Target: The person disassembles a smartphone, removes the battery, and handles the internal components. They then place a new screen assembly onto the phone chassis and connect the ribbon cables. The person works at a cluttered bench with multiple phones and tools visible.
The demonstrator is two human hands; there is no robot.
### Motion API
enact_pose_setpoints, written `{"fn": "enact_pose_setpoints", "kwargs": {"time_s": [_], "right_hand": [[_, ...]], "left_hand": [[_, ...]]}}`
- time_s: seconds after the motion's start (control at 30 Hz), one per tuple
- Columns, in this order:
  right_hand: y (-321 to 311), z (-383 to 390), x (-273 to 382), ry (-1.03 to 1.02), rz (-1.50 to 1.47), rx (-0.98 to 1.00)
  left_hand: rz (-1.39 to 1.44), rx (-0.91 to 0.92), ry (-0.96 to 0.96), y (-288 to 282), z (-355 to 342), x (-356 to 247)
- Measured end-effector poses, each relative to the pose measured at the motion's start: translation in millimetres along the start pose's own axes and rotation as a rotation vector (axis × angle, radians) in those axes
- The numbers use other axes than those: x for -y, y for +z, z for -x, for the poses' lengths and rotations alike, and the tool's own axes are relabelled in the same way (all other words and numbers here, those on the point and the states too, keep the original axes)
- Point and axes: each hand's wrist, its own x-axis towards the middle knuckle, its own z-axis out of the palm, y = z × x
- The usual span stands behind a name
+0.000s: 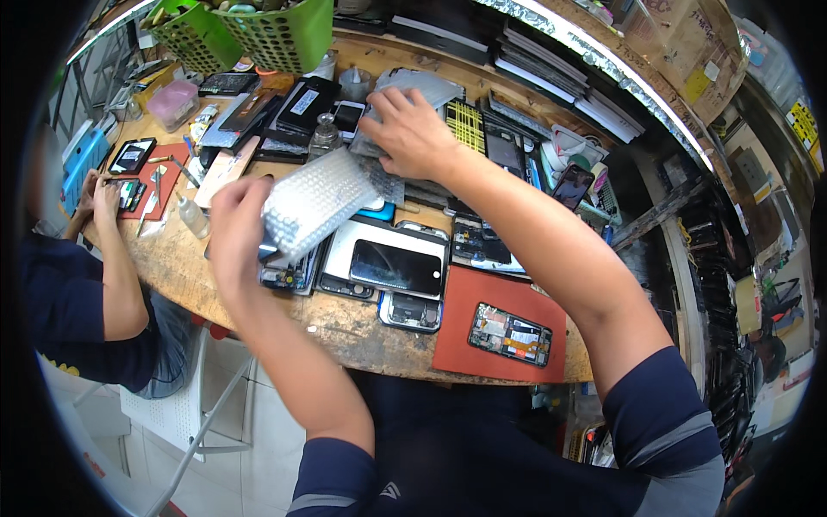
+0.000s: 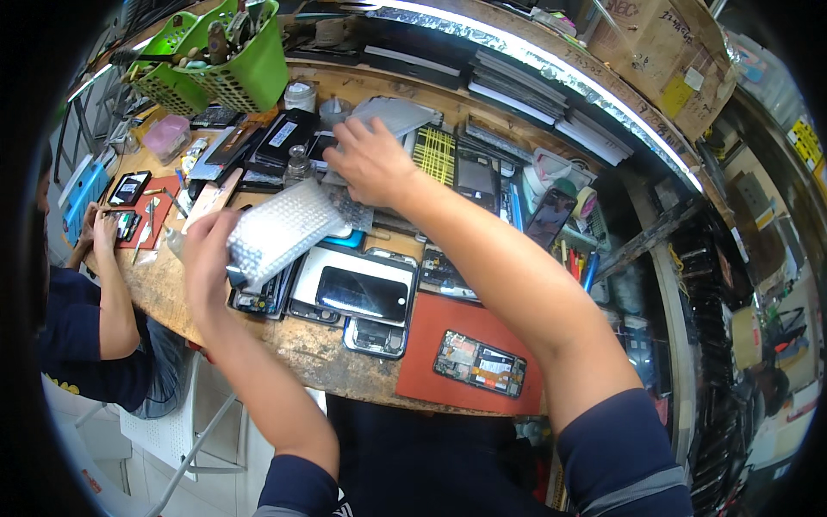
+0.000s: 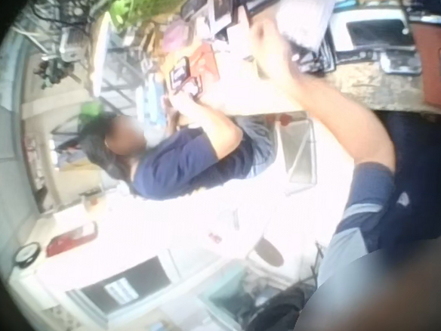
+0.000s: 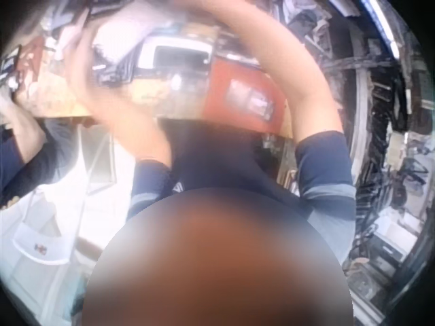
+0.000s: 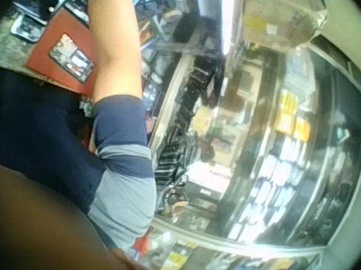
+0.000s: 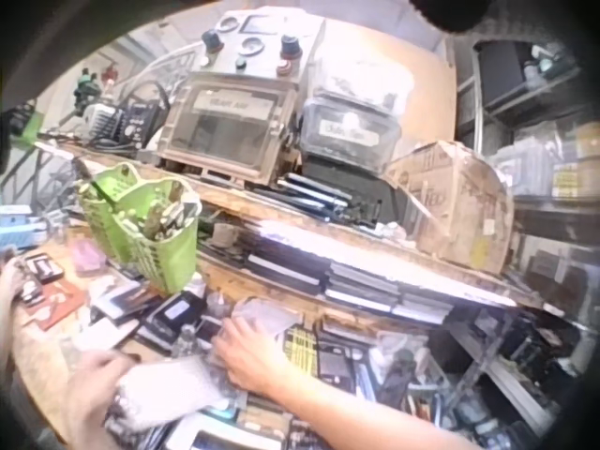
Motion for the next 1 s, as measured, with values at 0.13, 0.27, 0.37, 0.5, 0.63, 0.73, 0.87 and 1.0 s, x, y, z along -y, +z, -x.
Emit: {"fn": "enact_pose_setpoints", "kwargs": {"time_s": [0.13, 0.27, 0.37, 0.5, 0.63, 0.73, 0.87, 1.0], "right_hand": [[-2, 1, 5, -0.011, -0.037, 0.112], [-8, 7, 7, -0.02, -0.068, 0.155], [-10, 10, 10, -0.009, -0.081, 0.187], [-9, 6, 16, -0.029, -0.084, 0.143], [-4, 3, 14, -0.025, -0.02, 0.166], [6, 1, 11, 0.029, 0.024, 0.207], [22, -4, 23, 0.125, 0.112, 0.177], [10, -9, 38, 0.099, 0.053, -0.012]], "left_hand": [[0.029, -0.063, -0.042, -42, 80, 6], [0.212, 0.036, -0.118, -70, 131, 31], [0.317, 0.074, -0.212, -82, 153, 48], [0.339, 0.054, -0.221, -82, 164, 61], [0.372, 0.037, -0.234, -80, 166, 60], [0.373, 0.038, -0.225, -83, 167, 56], [0.38, 0.007, -0.244, -82, 174, 53], [0.425, 0.017, -0.235, -72, 181, 45]]}}
